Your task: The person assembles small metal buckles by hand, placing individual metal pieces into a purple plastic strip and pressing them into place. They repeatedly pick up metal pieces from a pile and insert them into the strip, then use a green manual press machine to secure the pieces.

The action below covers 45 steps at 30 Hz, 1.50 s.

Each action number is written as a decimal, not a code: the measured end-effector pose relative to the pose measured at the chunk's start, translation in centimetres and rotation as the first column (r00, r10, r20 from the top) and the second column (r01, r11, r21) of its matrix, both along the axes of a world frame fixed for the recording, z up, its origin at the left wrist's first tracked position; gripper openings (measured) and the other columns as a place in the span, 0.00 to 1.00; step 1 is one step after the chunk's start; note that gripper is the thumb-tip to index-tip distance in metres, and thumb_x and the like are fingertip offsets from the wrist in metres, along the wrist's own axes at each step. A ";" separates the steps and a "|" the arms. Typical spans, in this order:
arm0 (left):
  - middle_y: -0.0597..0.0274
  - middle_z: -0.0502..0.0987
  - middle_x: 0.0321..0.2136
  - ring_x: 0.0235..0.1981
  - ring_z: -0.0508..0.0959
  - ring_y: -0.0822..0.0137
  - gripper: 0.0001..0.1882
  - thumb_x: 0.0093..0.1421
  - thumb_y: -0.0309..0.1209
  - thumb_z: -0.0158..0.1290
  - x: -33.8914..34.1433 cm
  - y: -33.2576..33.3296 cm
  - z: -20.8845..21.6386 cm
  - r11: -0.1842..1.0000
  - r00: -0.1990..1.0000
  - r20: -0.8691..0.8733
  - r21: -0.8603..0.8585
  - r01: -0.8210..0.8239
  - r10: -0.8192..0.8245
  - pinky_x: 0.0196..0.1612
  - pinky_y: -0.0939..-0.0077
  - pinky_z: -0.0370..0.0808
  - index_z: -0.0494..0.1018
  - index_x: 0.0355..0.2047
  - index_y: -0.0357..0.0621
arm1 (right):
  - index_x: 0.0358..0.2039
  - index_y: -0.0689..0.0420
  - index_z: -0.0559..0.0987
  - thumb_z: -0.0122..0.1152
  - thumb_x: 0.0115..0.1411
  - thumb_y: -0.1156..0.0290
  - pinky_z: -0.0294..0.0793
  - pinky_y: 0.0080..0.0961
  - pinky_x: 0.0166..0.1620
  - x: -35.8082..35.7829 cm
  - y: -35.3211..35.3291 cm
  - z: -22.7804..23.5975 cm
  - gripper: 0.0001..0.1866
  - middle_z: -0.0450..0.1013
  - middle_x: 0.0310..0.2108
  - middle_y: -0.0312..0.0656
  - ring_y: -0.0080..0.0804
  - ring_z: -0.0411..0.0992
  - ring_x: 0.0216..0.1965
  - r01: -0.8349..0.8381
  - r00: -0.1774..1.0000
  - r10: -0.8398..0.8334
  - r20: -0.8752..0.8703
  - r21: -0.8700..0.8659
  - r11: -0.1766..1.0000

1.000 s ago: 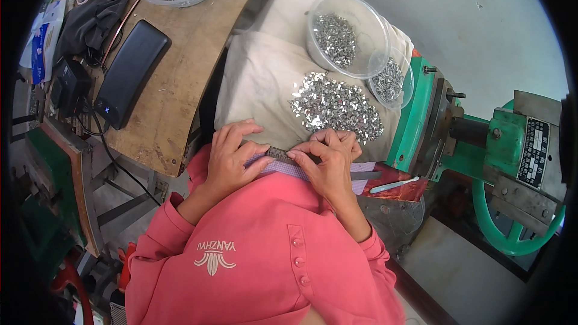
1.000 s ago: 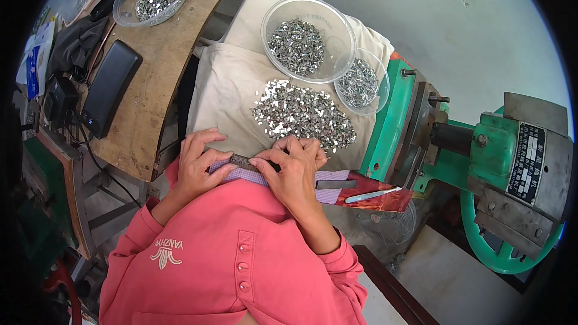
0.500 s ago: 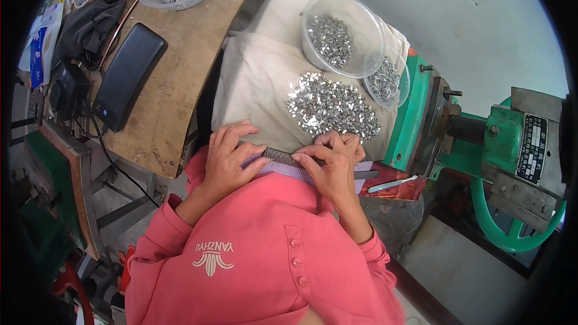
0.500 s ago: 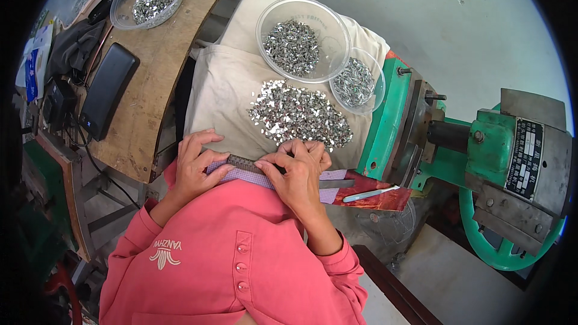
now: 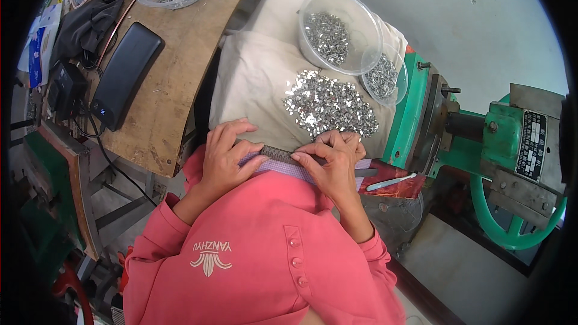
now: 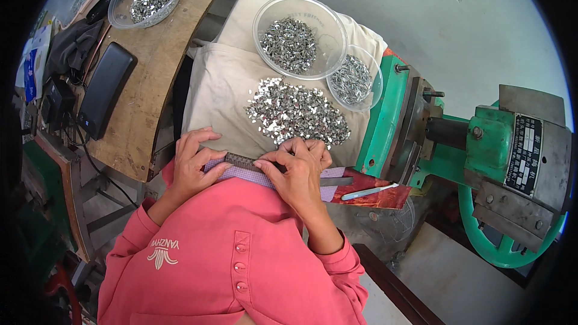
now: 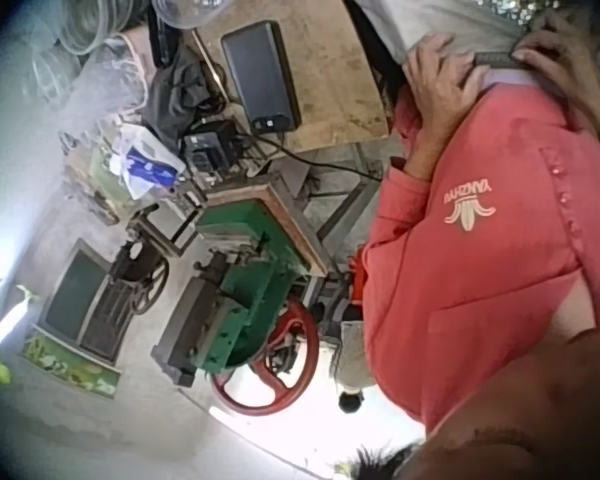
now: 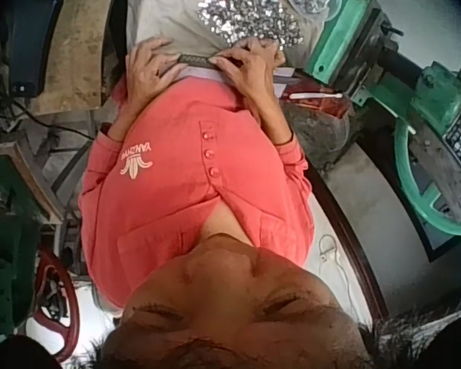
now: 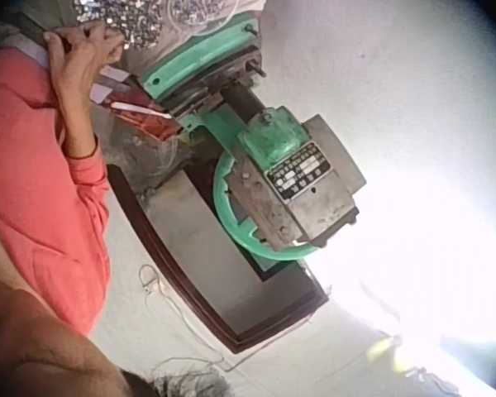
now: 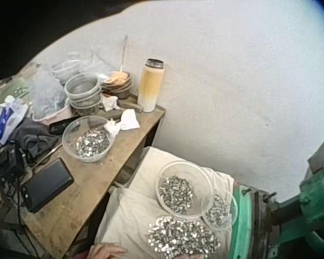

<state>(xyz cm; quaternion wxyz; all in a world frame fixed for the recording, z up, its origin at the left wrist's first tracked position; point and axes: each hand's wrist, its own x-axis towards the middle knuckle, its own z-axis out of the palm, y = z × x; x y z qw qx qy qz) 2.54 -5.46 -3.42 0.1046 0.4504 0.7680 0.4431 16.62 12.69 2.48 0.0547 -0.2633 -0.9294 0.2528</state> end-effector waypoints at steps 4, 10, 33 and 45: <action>0.58 0.75 0.49 0.55 0.73 0.52 0.14 0.43 0.31 0.70 0.0 0.1 0.1 1.000 1.000 -0.002 0.003 0.004 -0.004 0.55 0.60 0.65 0.79 0.31 0.47 | 0.26 0.43 0.88 0.75 0.46 0.56 0.51 0.38 0.48 -0.4 -0.2 -0.3 0.09 0.69 0.30 0.26 0.35 0.62 0.42 -0.005 1.000 0.005 -0.016 0.030 1.000; 0.59 0.75 0.48 0.55 0.73 0.52 0.14 0.43 0.31 0.70 0.0 0.0 0.2 1.000 1.000 0.008 0.009 0.001 -0.001 0.54 0.60 0.65 0.79 0.31 0.47 | 0.27 0.42 0.88 0.75 0.46 0.56 0.50 0.38 0.49 0.0 0.0 -0.2 0.08 0.69 0.30 0.26 0.34 0.62 0.43 -0.015 1.000 0.015 -0.019 0.031 0.999; 0.58 0.75 0.49 0.55 0.73 0.52 0.14 0.44 0.32 0.70 0.0 0.1 0.1 1.000 1.000 -0.015 0.012 0.006 -0.006 0.54 0.61 0.65 0.79 0.30 0.46 | 0.28 0.41 0.89 0.74 0.48 0.57 0.51 0.37 0.49 0.7 0.2 0.0 0.08 0.68 0.30 0.26 0.34 0.61 0.43 -0.008 1.000 0.008 0.003 0.044 0.999; 0.58 0.75 0.49 0.55 0.73 0.52 0.13 0.45 0.32 0.70 0.0 0.0 0.2 1.000 1.000 -0.011 0.009 0.004 -0.004 0.55 0.60 0.65 0.79 0.30 0.46 | 0.28 0.42 0.89 0.75 0.47 0.57 0.51 0.37 0.48 1.2 0.7 0.1 0.08 0.69 0.30 0.27 0.35 0.61 0.42 -0.012 1.000 0.011 0.003 0.077 0.997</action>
